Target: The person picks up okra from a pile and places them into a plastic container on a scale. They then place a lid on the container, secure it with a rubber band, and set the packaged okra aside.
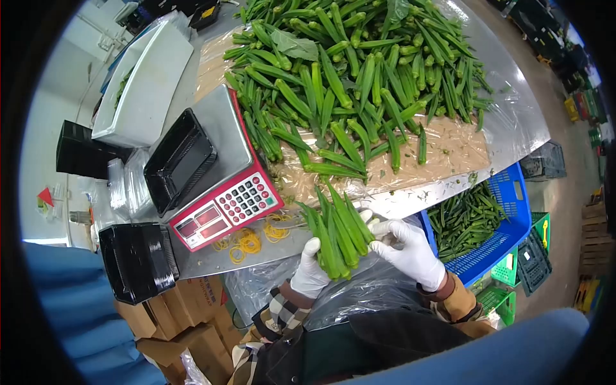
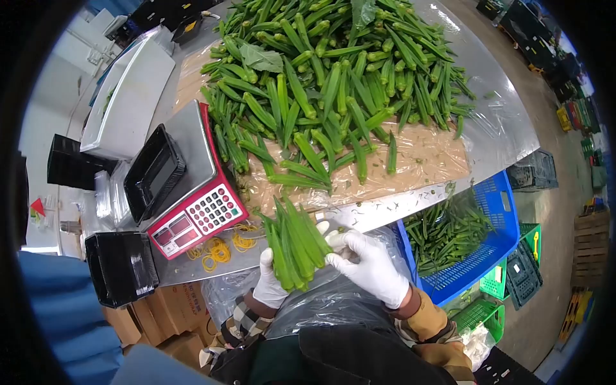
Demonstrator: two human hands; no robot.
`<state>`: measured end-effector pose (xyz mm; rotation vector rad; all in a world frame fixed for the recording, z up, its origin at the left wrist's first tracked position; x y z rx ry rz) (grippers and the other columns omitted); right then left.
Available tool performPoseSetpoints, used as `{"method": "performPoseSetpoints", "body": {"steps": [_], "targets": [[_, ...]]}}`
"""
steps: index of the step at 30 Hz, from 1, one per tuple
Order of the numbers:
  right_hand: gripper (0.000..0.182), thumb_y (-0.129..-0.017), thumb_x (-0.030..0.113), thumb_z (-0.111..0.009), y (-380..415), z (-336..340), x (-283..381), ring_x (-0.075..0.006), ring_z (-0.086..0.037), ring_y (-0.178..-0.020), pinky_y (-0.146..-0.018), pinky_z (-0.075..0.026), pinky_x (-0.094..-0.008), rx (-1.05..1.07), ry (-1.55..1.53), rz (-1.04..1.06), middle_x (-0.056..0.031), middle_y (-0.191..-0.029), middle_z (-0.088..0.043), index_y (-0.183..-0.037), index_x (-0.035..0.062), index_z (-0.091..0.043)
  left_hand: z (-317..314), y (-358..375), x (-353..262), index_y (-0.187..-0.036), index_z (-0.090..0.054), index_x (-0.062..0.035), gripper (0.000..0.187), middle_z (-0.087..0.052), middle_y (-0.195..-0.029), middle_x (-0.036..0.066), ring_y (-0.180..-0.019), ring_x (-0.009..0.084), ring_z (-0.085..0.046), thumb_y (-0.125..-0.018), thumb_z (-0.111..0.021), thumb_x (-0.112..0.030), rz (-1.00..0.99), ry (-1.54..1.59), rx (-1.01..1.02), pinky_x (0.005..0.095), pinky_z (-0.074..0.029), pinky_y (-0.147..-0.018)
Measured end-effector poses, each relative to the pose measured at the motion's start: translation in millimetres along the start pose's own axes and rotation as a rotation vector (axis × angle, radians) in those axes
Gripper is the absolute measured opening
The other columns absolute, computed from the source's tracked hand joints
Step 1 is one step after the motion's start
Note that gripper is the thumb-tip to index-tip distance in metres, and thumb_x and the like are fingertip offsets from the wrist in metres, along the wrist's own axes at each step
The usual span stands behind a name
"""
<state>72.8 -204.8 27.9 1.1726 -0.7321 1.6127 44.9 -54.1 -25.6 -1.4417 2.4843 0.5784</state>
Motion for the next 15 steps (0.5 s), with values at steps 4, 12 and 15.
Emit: {"method": "performPoseSetpoints", "body": {"steps": [4, 12, 15], "targets": [[0.013, -0.088, 0.01, -0.074, -23, 34, -15, -0.0084, -0.063, -0.08, -0.074, -0.053, -0.0271, -0.057, -0.122, -0.157, -0.005, -0.096, -0.072, -0.096, -0.001, -0.071, -5, 2, 0, -0.157, -0.018, -0.0059, 0.111, -0.024, -0.16, 0.021, -0.145, 0.0419, -0.028, -0.078, -0.073, -0.061, 0.018, 0.087, 0.042, 0.0558, -0.037, -0.113], [0.04, -0.082, 0.015, -0.076, -75, 113, -107, -0.0268, -0.066, -0.085, -0.075, -0.054, -0.0357, -0.67, 0.568, -0.084, -0.0109, -0.098, -0.067, -0.12, 0.0069, -0.065, -4, 3, 2, -0.157, -0.015, -0.0054, 0.114, -0.025, -0.159, 0.019, -0.146, 0.0438, -0.024, -0.077, -0.074, -0.061, 0.053, 0.081, -0.003, 0.0564, -0.036, -0.115], [0.028, -0.091, 0.012, -0.067, -68, 131, -127, -0.0117, -0.061, -0.076, -0.071, -0.051, -0.0258, -0.757, 0.244, -0.06, -0.004, -0.094, -0.068, -0.117, 0.0014, -0.067, -1, 4, -1, -0.157, -0.015, -0.0045, 0.113, -0.024, -0.159, 0.019, -0.146, 0.0444, -0.024, -0.078, -0.071, -0.062, 0.044, 0.041, -0.015, 0.0568, -0.033, -0.116]]}}
Point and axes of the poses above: each hand's wrist, its own y-axis away from the middle knuckle, its own z-axis out of the back of the hand, x = y × z, the point moved 7 cm from there along -y, towards the middle knuckle
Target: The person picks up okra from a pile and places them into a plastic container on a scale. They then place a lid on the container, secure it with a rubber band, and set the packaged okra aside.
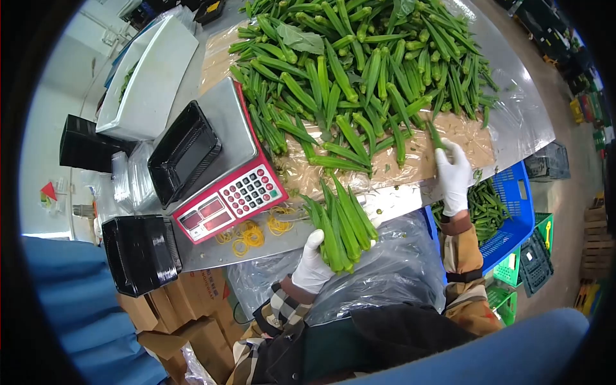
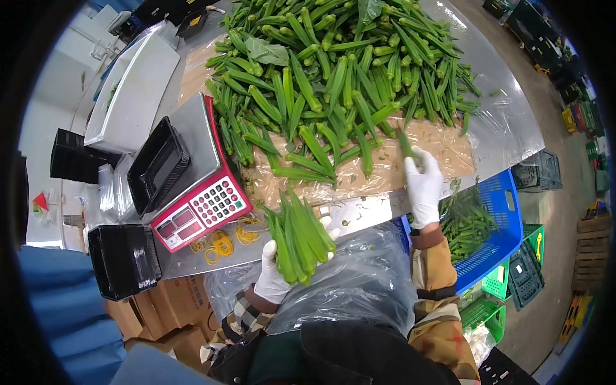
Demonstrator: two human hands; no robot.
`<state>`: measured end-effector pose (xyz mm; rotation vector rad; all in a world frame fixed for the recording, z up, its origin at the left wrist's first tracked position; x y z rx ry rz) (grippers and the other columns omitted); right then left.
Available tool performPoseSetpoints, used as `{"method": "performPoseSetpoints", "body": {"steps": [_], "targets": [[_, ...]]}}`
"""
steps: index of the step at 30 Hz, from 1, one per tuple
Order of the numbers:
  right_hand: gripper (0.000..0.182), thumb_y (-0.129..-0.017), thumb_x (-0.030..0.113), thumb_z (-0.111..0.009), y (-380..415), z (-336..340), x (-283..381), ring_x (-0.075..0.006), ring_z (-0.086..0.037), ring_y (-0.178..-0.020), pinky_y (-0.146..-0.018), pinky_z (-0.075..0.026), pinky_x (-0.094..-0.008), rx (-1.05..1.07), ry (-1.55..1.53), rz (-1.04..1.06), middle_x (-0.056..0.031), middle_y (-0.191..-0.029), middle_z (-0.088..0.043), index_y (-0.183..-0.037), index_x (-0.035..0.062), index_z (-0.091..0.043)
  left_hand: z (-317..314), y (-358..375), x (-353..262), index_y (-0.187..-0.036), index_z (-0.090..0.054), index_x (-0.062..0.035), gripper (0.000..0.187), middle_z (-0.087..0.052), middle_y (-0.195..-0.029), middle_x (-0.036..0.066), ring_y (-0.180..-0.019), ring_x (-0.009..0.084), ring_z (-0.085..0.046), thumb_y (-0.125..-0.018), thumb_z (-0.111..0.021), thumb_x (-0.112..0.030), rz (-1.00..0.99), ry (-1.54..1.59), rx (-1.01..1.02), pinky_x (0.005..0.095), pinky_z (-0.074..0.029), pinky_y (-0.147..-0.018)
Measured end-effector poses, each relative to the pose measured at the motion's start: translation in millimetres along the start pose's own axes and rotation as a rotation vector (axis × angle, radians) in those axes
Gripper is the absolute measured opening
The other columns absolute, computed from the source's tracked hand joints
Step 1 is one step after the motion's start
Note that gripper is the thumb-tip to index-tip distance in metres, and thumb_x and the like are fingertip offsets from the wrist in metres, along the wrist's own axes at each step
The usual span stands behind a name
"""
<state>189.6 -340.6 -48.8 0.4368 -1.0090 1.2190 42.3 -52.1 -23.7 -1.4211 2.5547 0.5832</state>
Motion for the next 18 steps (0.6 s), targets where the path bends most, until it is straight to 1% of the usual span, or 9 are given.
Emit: {"method": "performPoseSetpoints", "body": {"steps": [4, 6, 8, 9, 12, 13, 16, 17, 18], "targets": [[0.022, -0.094, 0.015, -0.064, 15, 35, 12, -0.0064, -0.055, -0.068, -0.059, -0.042, -0.0207, 0.076, -0.623, -0.423, 0.0015, -0.082, -0.063, -0.111, 0.0018, -0.069, 11, 0, 6, -0.157, -0.015, -0.0046, 0.111, -0.024, -0.159, 0.021, -0.146, 0.0442, -0.025, -0.079, -0.069, -0.062, 0.014, 0.021, -0.009, 0.0583, -0.031, -0.117], [0.021, -0.092, 0.014, -0.064, 26, 42, 1, -0.0069, -0.056, -0.067, -0.059, -0.043, -0.021, 0.372, -0.495, -0.473, 0.0009, -0.081, -0.064, -0.108, 0.0014, -0.069, 18, -2, 8, -0.157, -0.016, -0.005, 0.109, -0.024, -0.159, 0.023, -0.146, 0.0441, -0.025, -0.08, -0.068, -0.062, 0.031, 0.028, 0.009, 0.0592, -0.03, -0.116], [0.022, -0.093, 0.01, -0.062, 34, 48, -33, -0.0054, -0.054, -0.065, -0.06, -0.041, -0.0199, 0.366, 0.214, -0.093, -0.0008, -0.085, -0.066, -0.111, -0.0011, -0.067, 20, -3, 8, -0.156, -0.018, -0.0054, 0.106, -0.023, -0.159, 0.024, -0.146, 0.0441, -0.025, -0.08, -0.068, -0.06, 0.03, 0.021, 0.049, 0.0601, -0.03, -0.116], [0.019, -0.093, 0.009, -0.063, 37, 55, -7, -0.0053, -0.055, -0.066, -0.06, -0.042, -0.0204, 0.324, 0.282, -0.042, -0.0009, -0.081, -0.065, -0.108, -0.0023, -0.068, 18, -3, 7, -0.156, -0.018, -0.0054, 0.106, -0.023, -0.159, 0.024, -0.146, 0.0442, -0.025, -0.08, -0.068, -0.06, 0.024, 0.025, 0.039, 0.0601, -0.031, -0.116], [0.015, -0.093, 0.007, -0.064, 47, 54, 18, -0.0048, -0.056, -0.067, -0.061, -0.043, -0.0206, 0.427, -0.422, -0.409, -0.0002, -0.08, -0.065, -0.103, -0.0015, -0.07, 12, 2, 7, -0.156, -0.02, -0.0053, 0.105, -0.024, -0.158, 0.025, -0.146, 0.0445, -0.026, -0.08, -0.068, -0.06, 0.02, 0.036, 0.009, 0.0601, -0.031, -0.116], [0.013, -0.093, 0.008, -0.065, 49, 51, 29, -0.0044, -0.055, -0.066, -0.06, -0.043, -0.0208, 0.429, -0.352, -0.44, 0.0006, -0.079, -0.064, -0.101, -0.0014, -0.07, 11, 1, 6, -0.156, -0.02, -0.0053, 0.105, -0.025, -0.158, 0.025, -0.146, 0.0445, -0.026, -0.08, -0.068, -0.06, 0.025, 0.03, 0.018, 0.0599, -0.031, -0.116], [0.014, -0.093, 0.01, -0.067, 41, 36, 23, -0.0068, -0.056, -0.066, -0.06, -0.045, -0.0225, 0.397, 0.086, -0.178, 0.0012, -0.076, -0.065, -0.1, -0.0014, -0.068, -1, 1, 3, -0.156, -0.02, -0.0052, 0.105, -0.025, -0.158, 0.024, -0.145, 0.0447, -0.027, -0.08, -0.067, -0.06, 0.022, 0.004, 0.037, 0.059, -0.032, -0.116], [0.014, -0.092, 0.011, -0.069, 48, 34, 21, -0.0069, -0.057, -0.068, -0.062, -0.046, -0.0226, 0.494, -0.166, -0.368, 0.0, -0.078, -0.066, -0.101, -0.0008, -0.068, -3, 0, 2, -0.156, -0.02, -0.0052, 0.105, -0.025, -0.158, 0.024, -0.145, 0.0447, -0.027, -0.08, -0.067, -0.06, 0.004, -0.003, 0.038, 0.0587, -0.032, -0.116], [0.016, -0.093, 0.011, -0.069, 52, 29, 36, -0.0068, -0.057, -0.069, -0.065, -0.047, -0.0221, 0.532, -0.323, -0.366, -0.0019, -0.083, -0.068, -0.104, -0.001, -0.068, -2, 2, 4, -0.156, -0.02, -0.0048, 0.105, -0.026, -0.158, 0.024, -0.145, 0.0446, -0.028, -0.08, -0.067, -0.061, 0.0, 0.015, 0.026, 0.058, -0.033, -0.116]]}}
Point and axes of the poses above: each hand's wrist, its own y-axis away from the middle knuckle, its own z-axis out of the back of the hand, x = y × z, the point moved 7 cm from there along -y, towards the middle knuckle
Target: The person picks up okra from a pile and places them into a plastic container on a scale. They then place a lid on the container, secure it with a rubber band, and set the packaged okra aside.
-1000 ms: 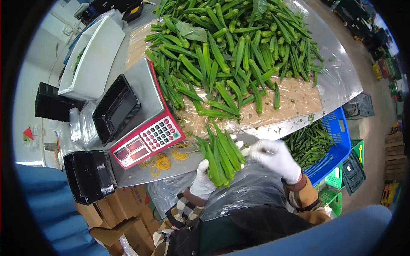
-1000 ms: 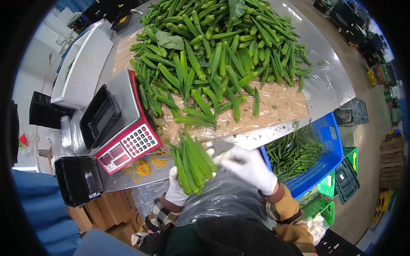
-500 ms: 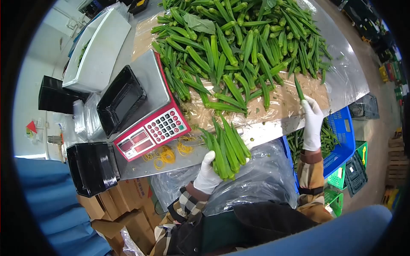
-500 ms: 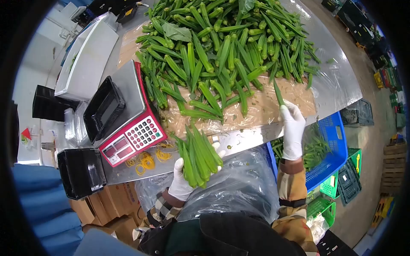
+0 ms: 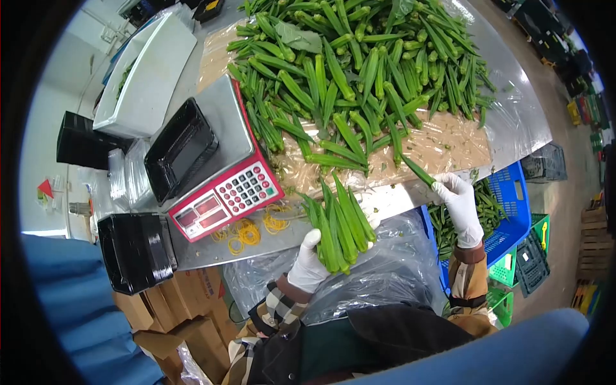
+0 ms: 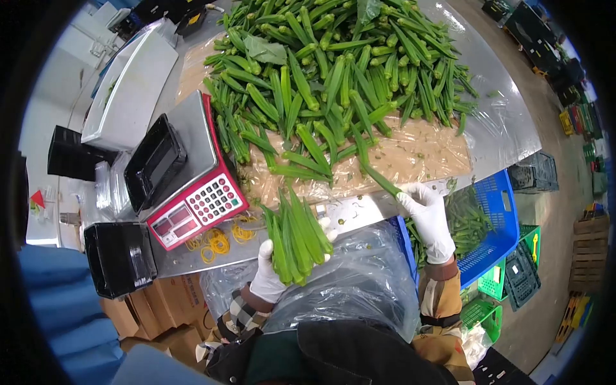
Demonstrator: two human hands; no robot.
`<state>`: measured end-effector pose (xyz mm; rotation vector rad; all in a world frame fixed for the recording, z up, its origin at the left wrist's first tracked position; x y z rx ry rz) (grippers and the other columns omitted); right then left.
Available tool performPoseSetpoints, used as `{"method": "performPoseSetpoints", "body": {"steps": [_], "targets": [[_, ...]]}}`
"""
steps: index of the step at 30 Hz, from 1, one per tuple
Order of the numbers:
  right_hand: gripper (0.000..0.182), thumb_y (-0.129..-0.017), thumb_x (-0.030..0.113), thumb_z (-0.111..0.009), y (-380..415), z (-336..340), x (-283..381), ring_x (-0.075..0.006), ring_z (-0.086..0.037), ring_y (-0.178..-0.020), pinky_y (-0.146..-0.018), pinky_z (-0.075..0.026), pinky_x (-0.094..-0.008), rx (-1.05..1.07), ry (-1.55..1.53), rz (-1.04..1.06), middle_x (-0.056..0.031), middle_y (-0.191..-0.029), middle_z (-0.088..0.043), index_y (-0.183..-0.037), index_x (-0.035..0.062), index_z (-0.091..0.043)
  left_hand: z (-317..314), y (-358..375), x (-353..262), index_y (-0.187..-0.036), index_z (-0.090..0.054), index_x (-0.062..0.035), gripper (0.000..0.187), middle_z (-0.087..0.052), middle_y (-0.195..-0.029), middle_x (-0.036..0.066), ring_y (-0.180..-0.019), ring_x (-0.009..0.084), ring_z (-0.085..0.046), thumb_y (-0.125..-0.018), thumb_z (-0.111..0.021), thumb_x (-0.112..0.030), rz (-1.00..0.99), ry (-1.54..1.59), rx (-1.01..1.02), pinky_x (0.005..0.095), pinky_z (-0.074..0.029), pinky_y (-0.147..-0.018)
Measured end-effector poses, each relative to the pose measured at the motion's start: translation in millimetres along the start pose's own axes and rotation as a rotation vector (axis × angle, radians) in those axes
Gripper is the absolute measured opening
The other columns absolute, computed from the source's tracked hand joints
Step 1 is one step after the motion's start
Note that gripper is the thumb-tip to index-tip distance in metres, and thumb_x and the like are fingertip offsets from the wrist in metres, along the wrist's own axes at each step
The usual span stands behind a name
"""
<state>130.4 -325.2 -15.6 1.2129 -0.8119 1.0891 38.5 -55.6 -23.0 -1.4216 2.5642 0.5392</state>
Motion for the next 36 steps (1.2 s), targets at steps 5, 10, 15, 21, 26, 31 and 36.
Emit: {"method": "performPoseSetpoints", "body": {"steps": [5, 10, 15, 21, 26, 31, 36], "targets": [[0.022, -0.086, 0.011, -0.075, 53, -85, 59, -0.0084, -0.061, -0.073, -0.069, -0.049, -0.0233, 0.172, -0.075, 0.223, -0.0024, -0.09, -0.07, -0.106, 0.0022, -0.069, -5, -4, -4, -0.155, -0.021, -0.0037, 0.106, -0.029, -0.157, 0.023, -0.144, 0.0423, -0.032, -0.08, -0.063, -0.065, -0.042, -0.066, -0.043, 0.0545, -0.033, -0.116], [0.03, -0.071, 0.007, -0.085, 98, -140, 94, -0.0134, -0.063, -0.071, -0.067, -0.052, -0.0268, 0.245, 0.405, 0.741, -0.0041, -0.084, -0.066, -0.096, 0.0046, -0.069, 26, 2, 9, -0.151, -0.032, -0.0005, 0.09, -0.044, -0.149, 0.021, -0.133, 0.033, -0.049, -0.087, -0.059, -0.057, -0.037, 0.013, 0.007, 0.0475, -0.037, -0.114], [0.033, -0.078, 0.008, -0.081, 77, -117, 70, -0.0111, -0.061, -0.068, -0.067, -0.051, -0.0261, 0.062, 0.235, 0.505, -0.003, -0.088, -0.068, -0.109, 0.0052, -0.071, 6, 9, 1, -0.153, -0.027, -0.0005, 0.096, -0.037, -0.153, 0.022, -0.135, 0.0354, -0.046, -0.084, -0.063, -0.057, -0.017, 0.036, 0.065, 0.0517, -0.035, -0.115], [0.058, -0.086, 0.004, -0.071, 47, -134, 52, -0.0056, -0.056, -0.088, -0.074, -0.049, -0.0224, 0.457, -0.228, 0.058, -0.0001, -0.106, -0.063, -0.141, 0.0065, -0.054, 18, 16, 17, -0.154, -0.024, -0.0005, 0.101, -0.034, -0.154, 0.023, -0.14, 0.0393, -0.039, -0.082, -0.066, -0.058, 0.136, 0.086, 0.103, 0.0553, -0.035, -0.114], [0.039, -0.09, 0.009, -0.07, 44, -135, 49, -0.006, -0.058, -0.08, -0.071, -0.049, -0.0209, 0.449, -0.277, 0.001, -0.0002, -0.096, -0.064, -0.127, 0.0027, -0.06, 2, 13, 16, -0.155, -0.021, -0.001, 0.114, -0.029, -0.155, 0.026, -0.14, 0.0439, -0.037, -0.075, -0.072, -0.065, 0.193, 0.038, 0.128, 0.0587, -0.04, -0.109], [0.016, -0.099, 0.016, -0.061, 35, -128, 32, -0.0075, -0.059, -0.067, -0.063, -0.049, -0.0221, 0.289, -0.27, -0.111, -0.0007, -0.08, -0.065, -0.102, 0.0015, -0.066, -7, 8, 20, -0.157, -0.014, -0.0042, 0.12, -0.023, -0.158, 0.027, -0.144, 0.0474, -0.028, -0.073, -0.077, -0.061, 0.223, 0.108, 0.145, 0.0582, -0.041, -0.109], [0.023, -0.104, 0.02, -0.054, 25, -114, 34, -0.0074, -0.056, -0.063, -0.06, -0.048, -0.0213, 0.127, -0.322, 0.013, -0.0013, -0.073, -0.063, -0.099, 0.002, -0.066, -6, 11, 18, -0.157, -0.014, -0.0051, 0.117, -0.022, -0.158, 0.028, -0.145, 0.0464, -0.026, -0.075, -0.075, -0.061, 0.226, 0.13, 0.152, 0.0563, -0.037, -0.113]]}}
Point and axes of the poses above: each hand's wrist, its own y-axis away from the middle knuckle, its own z-axis out of the back of the hand, x = y × z, the point moved 7 cm from there along -y, towards the middle knuckle
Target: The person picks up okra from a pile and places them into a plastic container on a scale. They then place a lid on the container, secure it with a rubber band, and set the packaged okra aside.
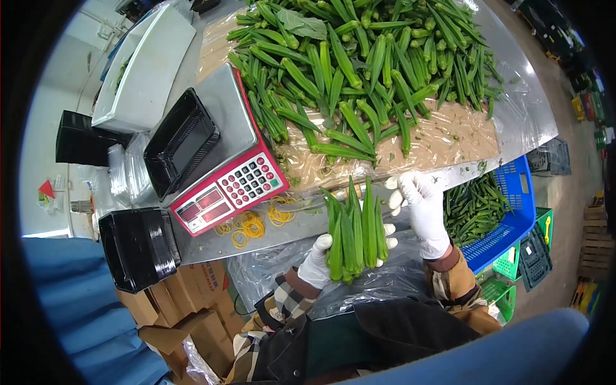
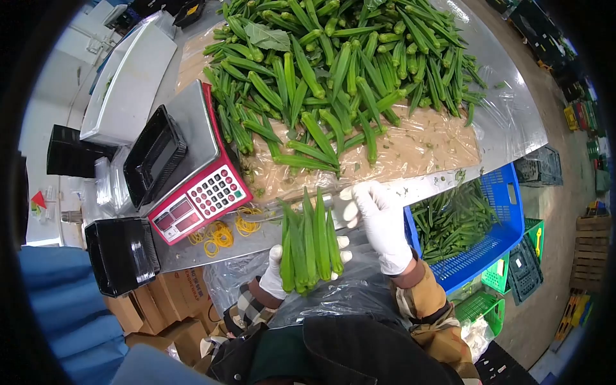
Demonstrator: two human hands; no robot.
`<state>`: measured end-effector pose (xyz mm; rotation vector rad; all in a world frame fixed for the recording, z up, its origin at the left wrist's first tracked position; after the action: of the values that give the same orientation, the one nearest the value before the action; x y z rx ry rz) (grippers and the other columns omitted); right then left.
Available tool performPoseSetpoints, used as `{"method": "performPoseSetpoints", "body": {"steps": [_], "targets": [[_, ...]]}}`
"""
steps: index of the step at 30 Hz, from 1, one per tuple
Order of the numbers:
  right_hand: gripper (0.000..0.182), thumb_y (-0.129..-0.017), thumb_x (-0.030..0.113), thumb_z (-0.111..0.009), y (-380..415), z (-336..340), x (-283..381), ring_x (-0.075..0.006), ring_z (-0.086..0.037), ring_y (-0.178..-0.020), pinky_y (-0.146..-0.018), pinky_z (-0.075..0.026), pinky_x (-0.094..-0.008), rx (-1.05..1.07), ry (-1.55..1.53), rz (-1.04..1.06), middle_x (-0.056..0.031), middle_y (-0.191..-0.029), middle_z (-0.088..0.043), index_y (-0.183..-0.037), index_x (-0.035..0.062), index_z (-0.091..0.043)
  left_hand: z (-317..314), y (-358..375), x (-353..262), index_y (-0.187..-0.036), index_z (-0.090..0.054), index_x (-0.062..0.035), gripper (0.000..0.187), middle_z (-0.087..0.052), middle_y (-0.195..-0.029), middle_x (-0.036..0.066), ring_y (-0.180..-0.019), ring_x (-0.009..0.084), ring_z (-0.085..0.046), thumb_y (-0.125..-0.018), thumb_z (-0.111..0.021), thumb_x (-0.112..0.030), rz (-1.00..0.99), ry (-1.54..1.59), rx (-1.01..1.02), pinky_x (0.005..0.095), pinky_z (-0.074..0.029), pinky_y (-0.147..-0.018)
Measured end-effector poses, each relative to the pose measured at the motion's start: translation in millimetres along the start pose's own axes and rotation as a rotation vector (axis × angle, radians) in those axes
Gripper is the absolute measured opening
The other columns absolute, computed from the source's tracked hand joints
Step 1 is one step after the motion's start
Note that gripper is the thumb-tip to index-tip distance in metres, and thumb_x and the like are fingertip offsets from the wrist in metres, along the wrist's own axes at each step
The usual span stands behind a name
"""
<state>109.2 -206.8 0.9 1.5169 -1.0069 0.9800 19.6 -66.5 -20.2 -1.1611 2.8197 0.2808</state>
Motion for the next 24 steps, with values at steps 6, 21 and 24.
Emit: {"method": "performPoseSetpoints", "body": {"steps": [6, 21, 24], "targets": [[0.015, -0.099, 0.016, -0.06, 5, -6, -6, -0.0064, -0.056, -0.066, -0.059, -0.048, -0.0212, 0.109, 0.003, -0.079, -0.0004, -0.081, -0.063, -0.101, 0.0019, -0.065, 5, -2, -1, -0.157, -0.017, -0.0028, 0.109, -0.021, -0.159, 0.027, -0.147, 0.0434, -0.025, -0.08, -0.069, -0.059, 0.004, 0.013, 0.05, 0.0532, -0.033, -0.116], [0.016, -0.089, 0.008, -0.07, 4, 143, 60, -0.0129, -0.063, -0.081, -0.074, -0.05, -0.0274, -0.298, 0.749, 0.072, -0.0066, -0.09, -0.07, -0.101, -0.002, -0.072, 3, -4, -2, -0.157, -0.018, -0.0058, 0.107, -0.02, -0.16, 0.026, -0.148, 0.0426, -0.021, -0.079, -0.073, -0.053, 0.033, -0.025, 0.002, 0.0544, -0.033, -0.115], [0.011, -0.087, 0.008, -0.071, -24, 58, 74, -0.018, -0.066, -0.085, -0.079, -0.051, -0.0283, -0.215, 0.702, 0.261, -0.0088, -0.091, -0.071, -0.094, -0.0001, -0.073, 1, -1, -2, -0.157, -0.018, -0.0048, 0.101, -0.023, -0.159, 0.026, -0.148, 0.0418, -0.025, -0.083, -0.069, -0.049, 0.015, -0.03, 0.013, 0.0539, -0.028, -0.118]]}}
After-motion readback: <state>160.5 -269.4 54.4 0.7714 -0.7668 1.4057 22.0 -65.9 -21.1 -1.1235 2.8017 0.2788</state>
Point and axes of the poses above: each hand's wrist, its own y-axis away from the middle knuckle, its own z-axis out of the back of the hand, x = y × z, the point moved 7 cm from there along -y, towards the middle knuckle
